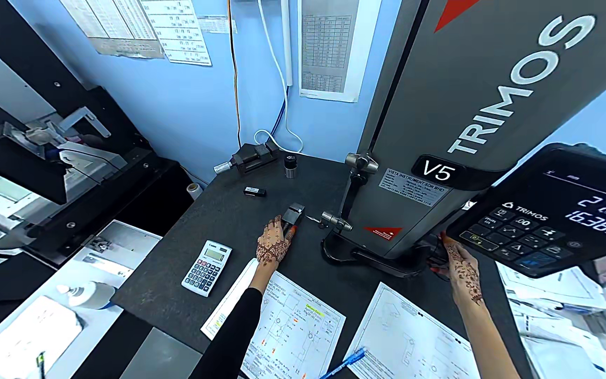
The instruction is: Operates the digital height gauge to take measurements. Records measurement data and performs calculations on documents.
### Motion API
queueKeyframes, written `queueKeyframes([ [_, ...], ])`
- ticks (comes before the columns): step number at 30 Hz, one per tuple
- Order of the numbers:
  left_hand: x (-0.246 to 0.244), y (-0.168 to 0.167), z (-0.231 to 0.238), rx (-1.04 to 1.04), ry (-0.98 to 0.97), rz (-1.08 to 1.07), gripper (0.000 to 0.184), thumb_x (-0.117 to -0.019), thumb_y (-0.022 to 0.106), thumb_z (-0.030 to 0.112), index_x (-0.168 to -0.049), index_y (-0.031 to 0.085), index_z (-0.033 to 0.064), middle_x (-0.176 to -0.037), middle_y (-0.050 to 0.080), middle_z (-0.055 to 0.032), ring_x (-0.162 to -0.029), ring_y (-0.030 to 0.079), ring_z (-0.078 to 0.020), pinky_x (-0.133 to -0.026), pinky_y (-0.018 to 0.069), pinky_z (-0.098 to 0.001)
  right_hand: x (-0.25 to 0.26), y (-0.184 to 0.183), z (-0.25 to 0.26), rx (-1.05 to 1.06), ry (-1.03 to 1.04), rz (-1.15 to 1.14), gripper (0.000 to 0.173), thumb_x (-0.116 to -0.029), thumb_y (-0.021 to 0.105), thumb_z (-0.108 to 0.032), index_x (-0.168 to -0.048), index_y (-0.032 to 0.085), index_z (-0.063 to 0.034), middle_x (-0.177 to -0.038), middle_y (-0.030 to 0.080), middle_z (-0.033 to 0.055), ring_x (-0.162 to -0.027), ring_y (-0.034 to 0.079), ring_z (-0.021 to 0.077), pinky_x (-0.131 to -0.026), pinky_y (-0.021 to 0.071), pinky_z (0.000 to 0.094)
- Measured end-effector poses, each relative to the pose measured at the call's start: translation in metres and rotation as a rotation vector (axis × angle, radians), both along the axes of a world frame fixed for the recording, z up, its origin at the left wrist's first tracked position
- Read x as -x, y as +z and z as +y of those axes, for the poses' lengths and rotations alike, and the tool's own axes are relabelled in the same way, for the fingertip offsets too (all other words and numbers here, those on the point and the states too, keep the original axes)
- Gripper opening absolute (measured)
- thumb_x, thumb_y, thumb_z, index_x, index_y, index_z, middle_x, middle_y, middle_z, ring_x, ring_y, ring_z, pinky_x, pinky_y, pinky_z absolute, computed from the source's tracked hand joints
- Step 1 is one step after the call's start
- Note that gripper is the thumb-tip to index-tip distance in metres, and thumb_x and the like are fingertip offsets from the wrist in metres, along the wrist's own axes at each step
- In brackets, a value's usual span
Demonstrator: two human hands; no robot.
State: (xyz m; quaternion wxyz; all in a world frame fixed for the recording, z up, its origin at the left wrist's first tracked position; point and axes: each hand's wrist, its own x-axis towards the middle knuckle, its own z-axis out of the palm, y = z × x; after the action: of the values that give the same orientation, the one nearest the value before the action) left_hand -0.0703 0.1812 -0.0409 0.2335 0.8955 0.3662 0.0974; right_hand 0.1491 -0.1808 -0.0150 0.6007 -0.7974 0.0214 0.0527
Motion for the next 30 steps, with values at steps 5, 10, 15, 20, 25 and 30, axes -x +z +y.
queueKeyframes([
  [5,0.005,0.000,-0.003,0.017,0.005,-0.031,0.073,-0.1001,0.057,0.055,-0.154,0.040,0.0079,-0.150,0.050,-0.0232,-0.131,0.054,-0.0466,-0.094,0.0490,-0.0666,0.001,0.001,0.000,0.006,0.010,0.002,0.041,-0.1094,0.045,-0.036,-0.134,0.061,-0.0070,-0.106,0.068,0.0161,-0.072,0.067,0.0197,-0.059,0.0550,0.0364],
  [10,0.009,-0.001,-0.005,0.028,0.008,-0.039,0.076,-0.0990,0.058,0.057,-0.155,0.039,0.0087,-0.150,0.049,-0.0245,-0.133,0.052,-0.0478,-0.097,0.0477,-0.0670,0.003,0.004,0.001,0.014,0.021,0.014,0.045,-0.1089,0.045,-0.039,-0.137,0.058,-0.0064,-0.110,0.066,0.0175,-0.075,0.067,0.0207,-0.063,0.0560,0.0390],
  [15,0.008,0.000,-0.005,0.032,0.021,-0.033,0.075,-0.0982,0.059,0.057,-0.154,0.041,0.0096,-0.147,0.053,-0.0243,-0.130,0.055,-0.0476,-0.094,0.0493,-0.0664,0.001,0.001,0.002,0.010,0.010,0.008,0.044,-0.1094,0.044,-0.038,-0.137,0.060,-0.0083,-0.112,0.067,0.0170,-0.073,0.066,0.0197,-0.062,0.0555,0.0379],
  [20,0.004,-0.001,-0.002,0.019,0.023,0.001,0.078,-0.0982,0.057,0.060,-0.154,0.041,0.0081,-0.147,0.052,-0.0240,-0.129,0.056,-0.0466,-0.094,0.0497,-0.0661,0.000,-0.001,0.004,0.000,-0.014,0.006,0.042,-0.1096,0.045,-0.036,-0.135,0.060,-0.0065,-0.114,0.066,0.0190,-0.077,0.067,0.0226,-0.063,0.0557,0.0402],
  [25,0.010,0.023,-0.009,0.137,0.064,0.000,0.070,-0.0990,0.062,0.051,-0.150,0.047,0.0047,-0.147,0.053,-0.0242,-0.135,0.052,-0.0440,-0.104,0.0441,-0.0621,0.002,0.005,0.009,-0.019,-0.016,0.027,0.043,-0.1092,0.045,-0.039,-0.136,0.060,-0.0086,-0.108,0.067,0.0158,-0.073,0.066,0.0183,-0.060,0.0551,0.0363],
  [30,-0.010,0.003,0.008,0.045,0.098,-0.047,0.080,-0.0956,0.055,0.065,-0.152,0.046,0.0089,-0.146,0.055,-0.0212,-0.131,0.057,-0.0402,-0.102,0.0497,-0.0596,0.010,0.012,0.002,0.042,0.018,-0.011,0.046,-0.1077,0.045,-0.041,-0.133,0.063,-0.0067,-0.111,0.068,0.0183,-0.083,0.068,0.0240,-0.069,0.0567,0.0456],
])
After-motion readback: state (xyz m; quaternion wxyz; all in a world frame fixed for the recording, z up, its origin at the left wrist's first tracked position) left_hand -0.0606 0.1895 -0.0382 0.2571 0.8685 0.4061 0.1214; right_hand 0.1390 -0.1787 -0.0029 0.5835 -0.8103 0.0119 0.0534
